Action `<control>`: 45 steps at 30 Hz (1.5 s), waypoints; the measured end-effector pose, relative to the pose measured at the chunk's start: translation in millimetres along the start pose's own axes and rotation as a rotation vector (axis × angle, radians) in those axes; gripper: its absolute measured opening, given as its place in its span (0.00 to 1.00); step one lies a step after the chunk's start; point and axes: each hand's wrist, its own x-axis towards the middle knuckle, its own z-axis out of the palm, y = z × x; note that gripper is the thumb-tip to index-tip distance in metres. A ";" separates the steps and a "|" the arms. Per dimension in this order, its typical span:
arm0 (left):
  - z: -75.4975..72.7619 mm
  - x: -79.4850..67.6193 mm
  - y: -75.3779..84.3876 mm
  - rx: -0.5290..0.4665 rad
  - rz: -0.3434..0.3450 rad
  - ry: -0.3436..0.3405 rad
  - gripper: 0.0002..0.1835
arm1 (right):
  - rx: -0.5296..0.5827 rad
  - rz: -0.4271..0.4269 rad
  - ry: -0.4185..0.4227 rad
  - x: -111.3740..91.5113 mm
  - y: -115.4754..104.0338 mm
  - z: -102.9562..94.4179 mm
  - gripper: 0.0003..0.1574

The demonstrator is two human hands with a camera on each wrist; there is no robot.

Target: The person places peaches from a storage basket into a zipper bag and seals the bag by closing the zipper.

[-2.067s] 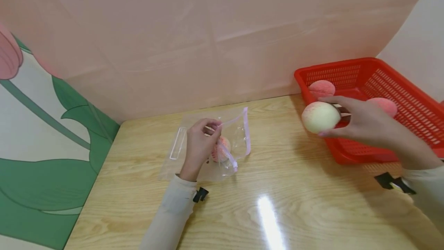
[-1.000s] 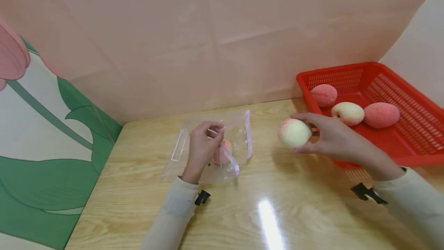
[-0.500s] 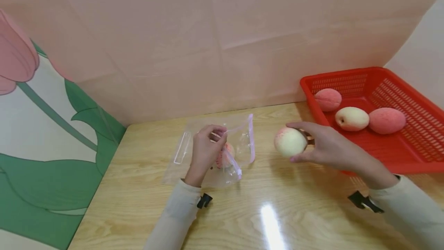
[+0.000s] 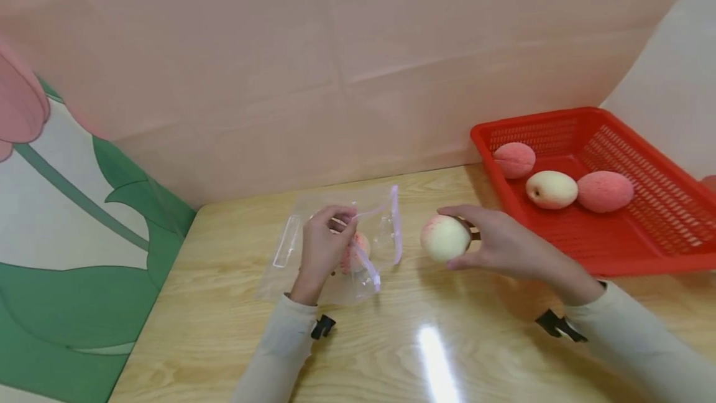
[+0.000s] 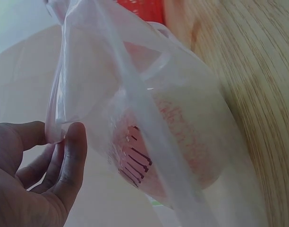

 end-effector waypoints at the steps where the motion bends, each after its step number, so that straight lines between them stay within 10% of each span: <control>1: -0.5 -0.4 -0.6 0.002 0.000 0.000 0.06 | 0.007 -0.003 -0.004 1.0 -0.1 2.4 0.53; 45: 3.3 -3.3 7.2 0.014 0.130 0.034 0.04 | 0.046 -0.022 -0.008 52.2 -20.4 66.1 0.55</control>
